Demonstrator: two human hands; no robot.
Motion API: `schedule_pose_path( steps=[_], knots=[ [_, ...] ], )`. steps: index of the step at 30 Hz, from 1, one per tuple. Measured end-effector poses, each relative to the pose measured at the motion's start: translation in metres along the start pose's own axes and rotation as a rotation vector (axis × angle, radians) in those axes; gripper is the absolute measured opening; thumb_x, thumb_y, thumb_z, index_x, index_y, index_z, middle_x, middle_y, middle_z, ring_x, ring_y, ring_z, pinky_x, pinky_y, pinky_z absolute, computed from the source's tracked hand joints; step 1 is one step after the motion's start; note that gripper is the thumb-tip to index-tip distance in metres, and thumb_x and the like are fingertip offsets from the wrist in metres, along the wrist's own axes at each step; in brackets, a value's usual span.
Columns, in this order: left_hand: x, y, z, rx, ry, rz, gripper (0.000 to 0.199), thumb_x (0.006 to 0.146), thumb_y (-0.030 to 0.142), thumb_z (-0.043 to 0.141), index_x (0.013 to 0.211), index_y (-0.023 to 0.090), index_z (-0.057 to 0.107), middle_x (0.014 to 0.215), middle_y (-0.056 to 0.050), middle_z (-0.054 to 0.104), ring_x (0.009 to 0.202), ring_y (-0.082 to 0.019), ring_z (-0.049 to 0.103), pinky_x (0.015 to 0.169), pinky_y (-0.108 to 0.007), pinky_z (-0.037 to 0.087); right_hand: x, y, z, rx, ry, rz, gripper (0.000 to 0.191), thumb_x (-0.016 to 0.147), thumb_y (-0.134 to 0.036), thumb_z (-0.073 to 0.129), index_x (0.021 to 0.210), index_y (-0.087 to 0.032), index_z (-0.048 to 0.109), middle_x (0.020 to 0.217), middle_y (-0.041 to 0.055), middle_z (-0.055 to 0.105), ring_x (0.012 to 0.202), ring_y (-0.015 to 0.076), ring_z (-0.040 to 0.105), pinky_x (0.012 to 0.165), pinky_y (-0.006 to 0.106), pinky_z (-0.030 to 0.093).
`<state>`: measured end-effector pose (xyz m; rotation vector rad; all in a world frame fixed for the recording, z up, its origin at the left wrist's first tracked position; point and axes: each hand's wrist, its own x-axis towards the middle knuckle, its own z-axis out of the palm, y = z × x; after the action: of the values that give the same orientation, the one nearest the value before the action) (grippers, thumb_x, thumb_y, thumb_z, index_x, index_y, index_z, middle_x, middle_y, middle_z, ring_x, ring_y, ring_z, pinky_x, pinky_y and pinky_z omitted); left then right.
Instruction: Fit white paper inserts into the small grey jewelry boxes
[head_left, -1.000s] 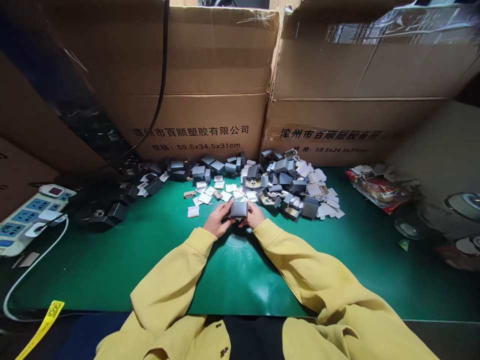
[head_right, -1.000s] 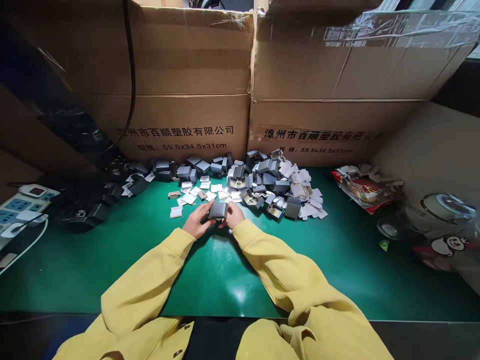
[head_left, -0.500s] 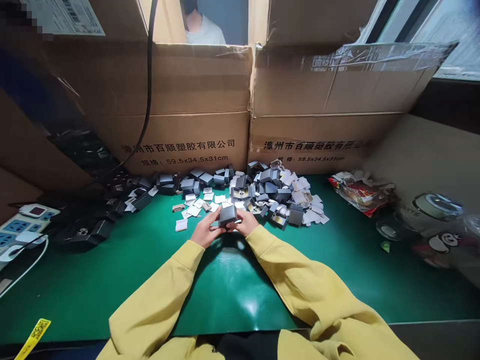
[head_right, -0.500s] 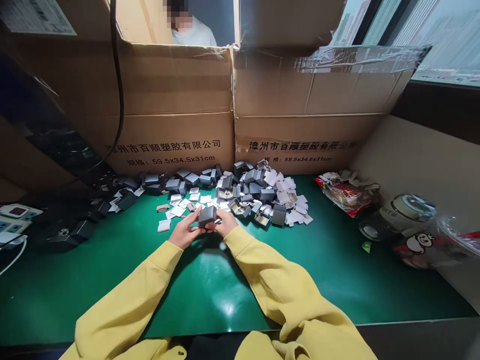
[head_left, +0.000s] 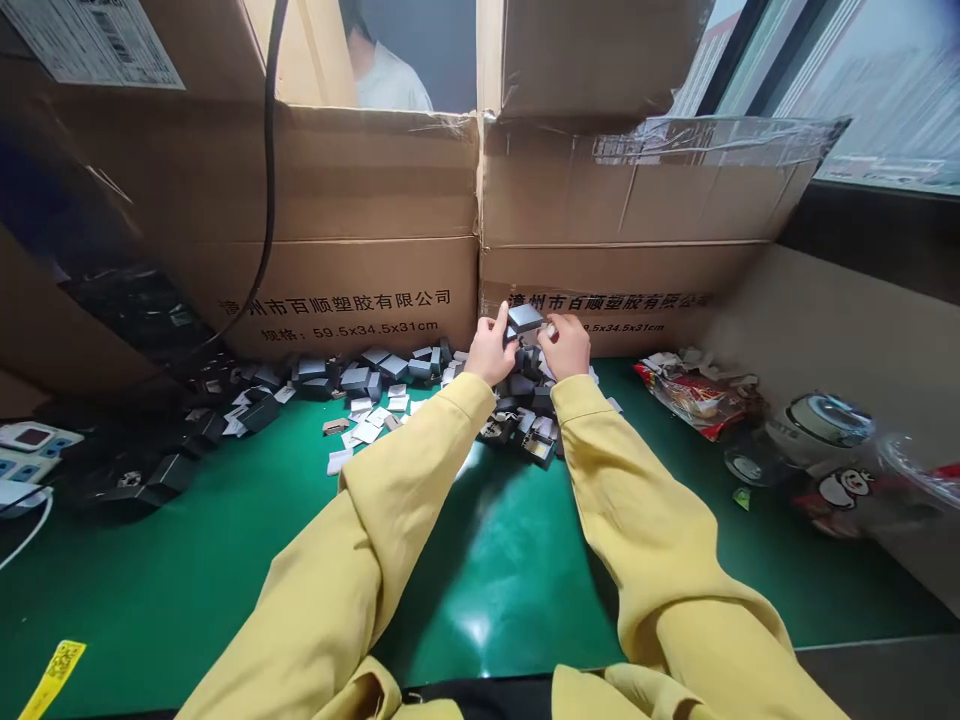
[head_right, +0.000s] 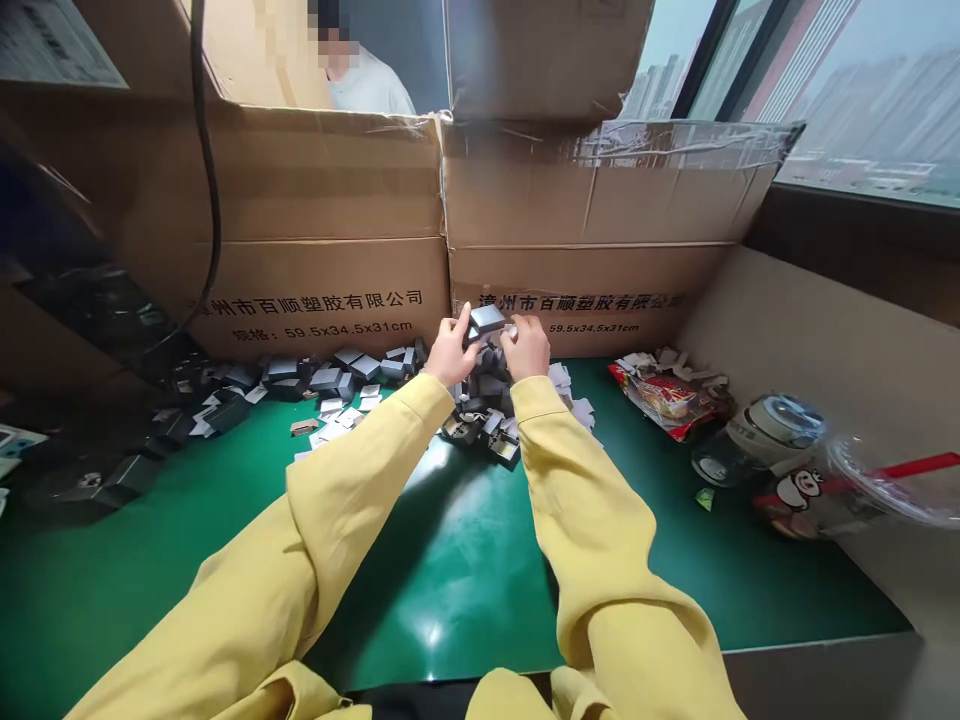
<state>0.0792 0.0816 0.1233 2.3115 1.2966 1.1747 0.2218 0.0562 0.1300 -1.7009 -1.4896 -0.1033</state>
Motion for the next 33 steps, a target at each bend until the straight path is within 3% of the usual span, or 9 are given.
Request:
schedule_pose_path(
  steps=[6, 8, 11, 15, 18, 19, 22, 27, 33],
  knots=[
    [0.022, -0.022, 0.028, 0.152, -0.133, -0.091, 0.057, 0.081, 0.025, 0.048, 0.136, 0.019, 0.036, 0.117, -0.016, 0.046, 0.112, -0.029, 0.044, 0.095, -0.043, 0.036, 0.011, 0.022, 0.029, -0.212, -0.416, 0.153, 0.051, 0.089, -0.037, 0.033, 0.134, -0.014, 0.035, 0.125, 0.0160, 0.051, 0.109, 0.0286, 0.048, 0.088, 0.040, 0.039],
    [0.018, -0.029, 0.030, 0.142, -0.147, -0.089, 0.054, 0.081, 0.026, 0.047, 0.134, 0.018, 0.039, 0.125, -0.018, 0.044, 0.118, -0.030, 0.039, 0.098, -0.045, 0.032, 0.007, 0.025, 0.030, -0.203, -0.369, 0.182, 0.054, 0.089, -0.040, 0.030, 0.137, -0.014, 0.029, 0.133, 0.0157, 0.044, 0.113, 0.0292, 0.045, 0.089, 0.042, 0.038],
    [-0.002, -0.039, 0.025, 0.125, -0.139, -0.065, 0.054, 0.082, 0.030, 0.046, 0.135, 0.020, 0.037, 0.140, -0.016, 0.031, 0.129, -0.031, 0.025, 0.102, -0.047, 0.027, -0.006, 0.018, 0.022, -0.123, -0.124, 0.125, 0.052, 0.088, -0.038, 0.033, 0.134, -0.014, 0.034, 0.139, 0.0143, 0.036, 0.120, 0.0287, 0.037, 0.094, 0.044, 0.033],
    [-0.053, -0.069, -0.005, 0.103, -0.060, 0.065, 0.052, 0.081, 0.032, 0.048, 0.132, 0.022, 0.042, 0.145, -0.012, 0.025, 0.133, -0.030, 0.018, 0.104, -0.050, 0.022, -0.063, -0.014, 0.022, 0.187, 0.052, -0.152, 0.035, 0.088, -0.030, 0.030, 0.101, -0.014, 0.058, 0.107, 0.0129, 0.058, 0.104, 0.0216, 0.047, 0.092, 0.037, 0.034],
    [-0.090, -0.111, -0.045, 0.192, 0.036, -0.028, 0.045, 0.078, 0.028, 0.050, 0.123, 0.022, 0.051, 0.142, -0.012, 0.030, 0.133, -0.031, 0.019, 0.105, -0.052, 0.017, -0.133, -0.038, 0.040, 0.360, -0.203, -0.194, 0.039, 0.089, -0.037, 0.031, 0.062, -0.019, 0.054, 0.068, 0.0066, 0.055, 0.073, 0.0184, 0.050, 0.073, 0.032, 0.039],
    [-0.099, -0.127, -0.061, 0.240, 0.077, -0.112, 0.045, 0.077, 0.026, 0.050, 0.122, 0.021, 0.052, 0.143, -0.012, 0.029, 0.133, -0.031, 0.017, 0.105, -0.052, 0.016, -0.155, -0.043, 0.048, 0.421, -0.354, -0.205, 0.042, 0.089, -0.038, 0.031, 0.056, -0.020, 0.050, 0.060, 0.0041, 0.051, 0.063, 0.0162, 0.047, 0.065, 0.030, 0.038],
    [-0.109, -0.167, -0.104, 0.373, 0.158, -0.357, 0.053, 0.075, 0.022, 0.050, 0.127, 0.015, 0.046, 0.146, -0.017, 0.019, 0.134, -0.035, 0.010, 0.105, -0.054, 0.012, -0.197, -0.048, 0.069, 0.468, -0.512, -0.248, 0.045, 0.083, -0.044, 0.044, 0.044, -0.021, 0.041, 0.045, -0.0016, 0.039, 0.047, 0.0114, 0.037, 0.051, 0.026, 0.031],
    [-0.096, -0.195, -0.136, 0.379, -0.105, -0.465, 0.063, 0.071, 0.020, 0.053, 0.132, 0.018, 0.039, 0.140, -0.015, 0.032, 0.128, -0.035, 0.026, 0.100, -0.052, 0.026, -0.202, -0.042, 0.080, 0.497, -0.563, -0.192, 0.044, 0.085, -0.041, 0.039, 0.047, -0.020, 0.044, 0.046, -0.0025, 0.044, 0.047, 0.0098, 0.039, 0.050, 0.023, 0.030],
    [-0.093, -0.191, -0.147, 0.353, -0.009, -0.534, 0.061, 0.058, 0.026, 0.069, 0.116, 0.015, 0.054, 0.121, -0.018, 0.045, 0.121, -0.039, 0.032, 0.099, -0.053, 0.028, -0.203, -0.042, 0.077, 0.484, -0.588, -0.221, 0.040, 0.084, -0.038, 0.040, 0.050, -0.019, 0.048, 0.047, -0.0026, 0.046, 0.049, 0.0101, 0.042, 0.052, 0.023, 0.032]
  ],
)
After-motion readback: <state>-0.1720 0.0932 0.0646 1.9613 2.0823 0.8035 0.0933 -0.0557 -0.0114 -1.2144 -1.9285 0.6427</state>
